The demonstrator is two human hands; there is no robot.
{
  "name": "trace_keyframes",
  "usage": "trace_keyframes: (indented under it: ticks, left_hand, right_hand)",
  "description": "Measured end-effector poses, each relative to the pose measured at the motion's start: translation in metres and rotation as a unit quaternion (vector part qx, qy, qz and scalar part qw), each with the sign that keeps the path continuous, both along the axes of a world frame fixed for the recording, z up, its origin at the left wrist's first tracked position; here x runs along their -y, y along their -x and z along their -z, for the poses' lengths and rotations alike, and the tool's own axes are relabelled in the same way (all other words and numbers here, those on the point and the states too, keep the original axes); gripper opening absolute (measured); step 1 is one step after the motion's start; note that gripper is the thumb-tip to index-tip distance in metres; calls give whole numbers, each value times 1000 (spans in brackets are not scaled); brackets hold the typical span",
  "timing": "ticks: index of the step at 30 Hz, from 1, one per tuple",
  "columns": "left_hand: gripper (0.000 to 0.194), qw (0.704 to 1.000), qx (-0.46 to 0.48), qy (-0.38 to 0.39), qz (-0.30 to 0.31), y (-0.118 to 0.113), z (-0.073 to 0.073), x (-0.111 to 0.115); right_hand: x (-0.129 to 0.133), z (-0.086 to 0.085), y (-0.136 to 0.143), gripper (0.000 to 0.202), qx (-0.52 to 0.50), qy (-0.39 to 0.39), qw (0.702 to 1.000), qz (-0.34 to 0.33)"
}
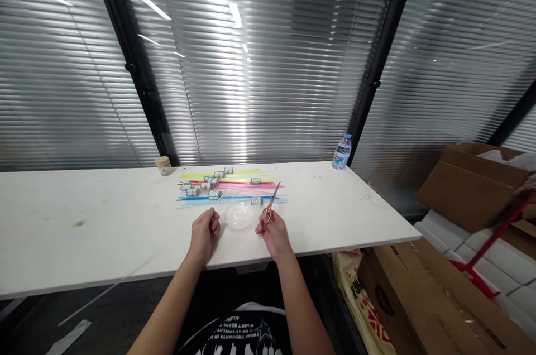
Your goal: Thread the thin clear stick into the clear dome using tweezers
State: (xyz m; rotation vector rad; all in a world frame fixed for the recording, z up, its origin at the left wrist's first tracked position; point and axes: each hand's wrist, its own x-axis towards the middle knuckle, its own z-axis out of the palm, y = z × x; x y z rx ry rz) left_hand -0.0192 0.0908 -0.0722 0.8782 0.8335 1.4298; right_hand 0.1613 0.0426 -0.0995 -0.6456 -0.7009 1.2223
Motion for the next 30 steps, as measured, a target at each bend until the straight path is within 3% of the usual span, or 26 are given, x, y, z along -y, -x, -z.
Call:
trace_keyframes:
  ticks: [3,6,11,17,24,30]
  left_hand:
    - [37,1000,-8,-13,5,4,4,2]
    - [35,1000,14,-20,-7,8,6,2]
    - [35,999,42,-12,-13,8,7,2]
    - [42,999,52,1,-9,9,6,5]
    - [44,999,47,-2,-17,13,7,5]
    - [46,999,35,-15,2,15,10,5]
  right_hand:
    - [3,0,-1,43,-53,20,998,7]
    - [3,3,1,44,-23,36,999,25]
    - [8,4,5,44,112,6,993,-38]
    - [18,-5,5,52,276,-24,950,-144]
    - [13,-7,5,62,297,24,946,-128]
    - [11,-7,5,58,335,50,932,-125]
